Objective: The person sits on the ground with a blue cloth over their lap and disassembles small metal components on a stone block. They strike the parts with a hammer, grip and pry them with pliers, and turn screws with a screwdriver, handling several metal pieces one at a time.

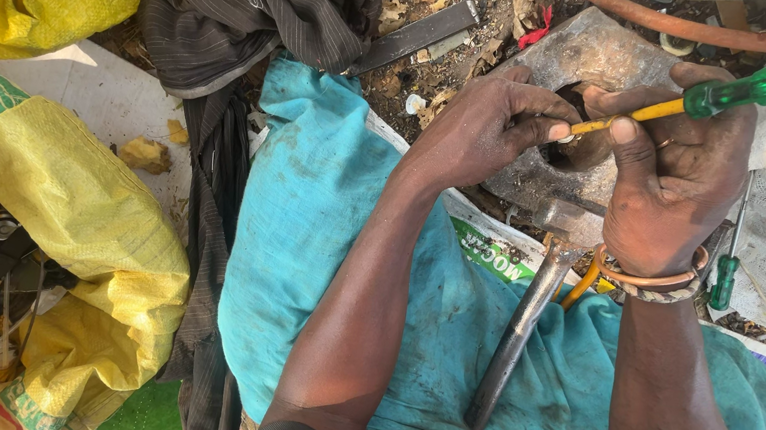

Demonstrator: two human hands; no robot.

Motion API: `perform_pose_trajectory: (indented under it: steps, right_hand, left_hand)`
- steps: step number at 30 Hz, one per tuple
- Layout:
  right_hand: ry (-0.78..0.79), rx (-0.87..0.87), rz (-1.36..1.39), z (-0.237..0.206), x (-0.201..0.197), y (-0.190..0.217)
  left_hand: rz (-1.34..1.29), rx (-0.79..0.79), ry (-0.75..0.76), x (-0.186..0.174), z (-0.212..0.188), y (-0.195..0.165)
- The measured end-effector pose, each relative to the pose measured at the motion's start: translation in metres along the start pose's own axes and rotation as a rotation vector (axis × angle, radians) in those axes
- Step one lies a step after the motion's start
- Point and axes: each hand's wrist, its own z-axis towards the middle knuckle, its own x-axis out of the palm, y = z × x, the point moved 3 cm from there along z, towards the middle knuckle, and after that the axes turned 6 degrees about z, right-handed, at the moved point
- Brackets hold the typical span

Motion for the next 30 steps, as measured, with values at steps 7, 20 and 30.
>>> perform_pose_trajectory:
  steps: [7, 20, 30]
  right_hand:
    - [-0.007, 0.041, 0.001, -0.002, 0.001, 0.002]
    - [-0.067, -0.114, -0.049, -0.016, -0.009, 0.051]
    - [0.200, -0.026, -1.039, -0.030, -0.034, 0.122]
  left_hand:
    - [0.045, 0.020, 0.012, 0.002, 0.000, 0.002]
    - [0.045, 0.158, 0.078, 0.007, 0.000, 0.002]
    - [0.197, -0.063, 0.067, -0.002, -0.012, 0.014]
